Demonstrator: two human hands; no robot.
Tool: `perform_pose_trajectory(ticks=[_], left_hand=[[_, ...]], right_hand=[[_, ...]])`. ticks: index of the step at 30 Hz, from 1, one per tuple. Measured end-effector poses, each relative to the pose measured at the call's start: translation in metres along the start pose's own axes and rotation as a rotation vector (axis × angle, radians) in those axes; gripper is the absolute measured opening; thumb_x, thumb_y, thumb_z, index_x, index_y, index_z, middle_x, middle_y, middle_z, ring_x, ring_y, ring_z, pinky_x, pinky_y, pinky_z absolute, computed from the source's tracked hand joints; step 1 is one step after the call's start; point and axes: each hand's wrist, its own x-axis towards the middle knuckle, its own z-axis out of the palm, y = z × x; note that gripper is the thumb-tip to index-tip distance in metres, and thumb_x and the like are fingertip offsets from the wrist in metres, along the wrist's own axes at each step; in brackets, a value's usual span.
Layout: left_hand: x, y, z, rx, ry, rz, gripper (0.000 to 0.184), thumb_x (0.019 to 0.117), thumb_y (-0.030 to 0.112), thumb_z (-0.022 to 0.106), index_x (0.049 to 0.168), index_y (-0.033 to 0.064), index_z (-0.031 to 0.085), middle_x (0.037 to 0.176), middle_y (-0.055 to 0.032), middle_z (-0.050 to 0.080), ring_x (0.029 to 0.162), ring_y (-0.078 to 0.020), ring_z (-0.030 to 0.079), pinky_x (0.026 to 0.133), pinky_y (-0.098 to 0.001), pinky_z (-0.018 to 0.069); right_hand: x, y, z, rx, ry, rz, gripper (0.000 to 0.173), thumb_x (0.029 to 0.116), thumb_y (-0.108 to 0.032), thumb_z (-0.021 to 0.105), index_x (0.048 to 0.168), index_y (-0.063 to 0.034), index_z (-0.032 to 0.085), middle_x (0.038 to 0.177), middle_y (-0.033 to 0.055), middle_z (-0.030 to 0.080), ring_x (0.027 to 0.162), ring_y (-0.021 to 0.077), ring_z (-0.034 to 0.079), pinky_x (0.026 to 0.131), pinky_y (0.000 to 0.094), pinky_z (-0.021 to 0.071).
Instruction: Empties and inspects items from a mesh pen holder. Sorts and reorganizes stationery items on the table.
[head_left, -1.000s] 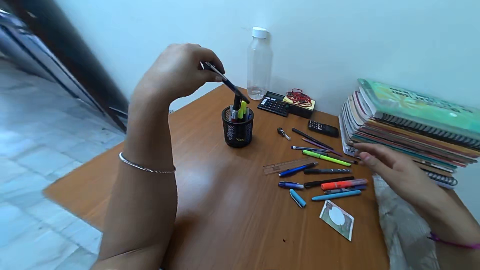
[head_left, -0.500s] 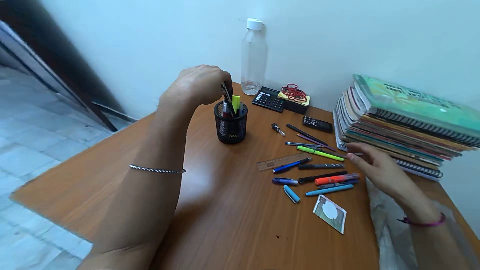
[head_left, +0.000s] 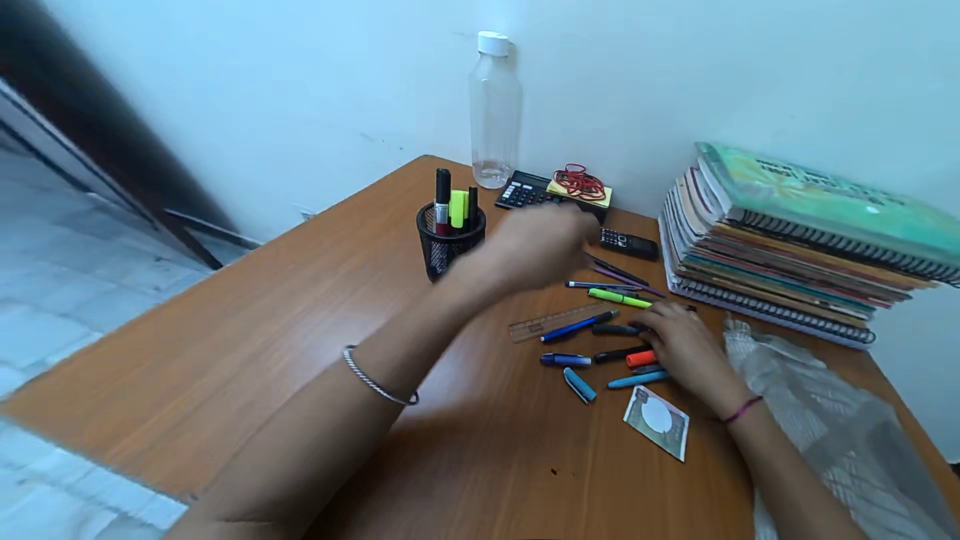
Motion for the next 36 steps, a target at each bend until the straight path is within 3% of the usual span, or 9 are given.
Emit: perform_pose_trajectory(ticks=[4,6,8,11,16,19,23,27,36], left_hand=[[0.01,0.028,0.037,0.012,-0.256,0.06,0.048,0.0999,0.026,0.067,0.143,0.0096,0.055,0.14,-0.016,0.058,0.124,-0.0362,0.059,0.096,-0.0574,0.0471],[0.01,0.024,0.04,-0.065,-0.209,0.108,0.05,0.0995,0.02,0.067,0.147,0.0108,0.052,0.139,-0.0169,0.059,0.121,-0.0362,0.061,0.095,-0.0567,0.0481],[0.009,0.016,0.039,-0.273,-0.054,0.203,0.039,0.0971,0.01,0.068,0.135,0.0027,0.062,0.122,-0.0185,0.068,0.106,-0.0312,0.068,0.09,-0.0495,0.0537],[0.006,0.015,0.025,-0.632,0.005,0.217,0.021,0.0975,0.004,0.065,0.118,-0.0017,0.067,0.106,-0.0098,0.07,0.083,-0.009,0.068,0.075,-0.024,0.0572],[0.004,0.02,0.019,-1.061,-0.011,0.008,0.017,0.0972,-0.004,0.061,0.114,-0.0036,0.063,0.094,-0.0059,0.068,0.075,-0.0067,0.068,0.072,-0.0226,0.0594],[0.004,0.015,0.01,-0.933,0.133,0.033,0.023,0.0973,0.0,0.063,0.12,-0.0047,0.061,0.089,-0.0052,0.069,0.073,-0.0044,0.065,0.069,-0.0213,0.0555],[-0.017,-0.017,-0.042,-0.398,0.48,0.149,0.031,0.1027,0.009,0.054,0.131,0.0005,0.062,0.102,-0.0089,0.07,0.084,-0.0099,0.066,0.076,-0.0278,0.0552],[-0.047,-0.055,-0.084,-0.156,0.695,-0.057,0.034,0.104,0.014,0.052,0.137,0.0069,0.06,0.111,-0.0079,0.069,0.092,-0.0101,0.066,0.082,-0.0296,0.0542],[-0.05,-0.103,-0.087,-0.245,0.607,-0.348,0.027,0.1026,0.007,0.057,0.13,0.0052,0.061,0.107,-0.0118,0.068,0.087,-0.0137,0.066,0.08,-0.0338,0.0549]], right_hand=[[-0.006,0.0,-0.003,0.001,0.119,-0.049,0.017,0.0889,0.007,0.069,0.105,0.0029,0.073,0.101,0.0214,0.07,0.098,0.042,0.068,0.086,0.0606,0.0521],[-0.007,-0.006,-0.013,0.065,0.215,-0.07,0.018,0.0908,0.007,0.065,0.107,0.0038,0.072,0.103,0.0208,0.069,0.094,0.0395,0.069,0.083,0.0592,0.054],[-0.006,-0.019,-0.027,0.182,0.257,-0.051,0.02,0.0959,0.003,0.061,0.114,0.0031,0.07,0.108,0.0184,0.068,0.093,0.0328,0.069,0.08,0.052,0.0569],[-0.007,-0.039,-0.038,0.464,0.241,0.035,0.022,0.099,-0.002,0.058,0.118,0.0017,0.068,0.11,0.0123,0.066,0.09,0.0175,0.066,0.079,0.0346,0.0564],[-0.008,-0.059,-0.04,0.88,0.15,0.17,0.021,0.1014,-0.005,0.055,0.119,-0.0039,0.065,0.098,0.0022,0.069,0.079,0.0072,0.066,0.071,0.0219,0.0557],[-0.008,-0.06,-0.043,0.907,0.094,0.189,0.026,0.103,-0.01,0.054,0.126,-0.0053,0.064,0.112,0.0017,0.07,0.092,0.0079,0.069,0.081,0.0242,0.0577],[-0.006,-0.044,-0.045,0.71,0.152,0.15,0.03,0.1024,-0.018,0.055,0.128,-0.0045,0.065,0.115,0.0046,0.07,0.095,0.011,0.069,0.083,0.0309,0.0582],[-0.007,-0.03,-0.045,0.625,0.176,0.199,0.027,0.1028,-0.018,0.056,0.125,-0.0064,0.066,0.117,0.0043,0.071,0.095,0.0121,0.069,0.083,0.0337,0.0572],[-0.007,-0.014,-0.043,0.512,0.17,0.221,0.025,0.1026,-0.016,0.058,0.123,-0.006,0.068,0.118,0.0081,0.07,0.096,0.0186,0.069,0.083,0.0425,0.0565]])
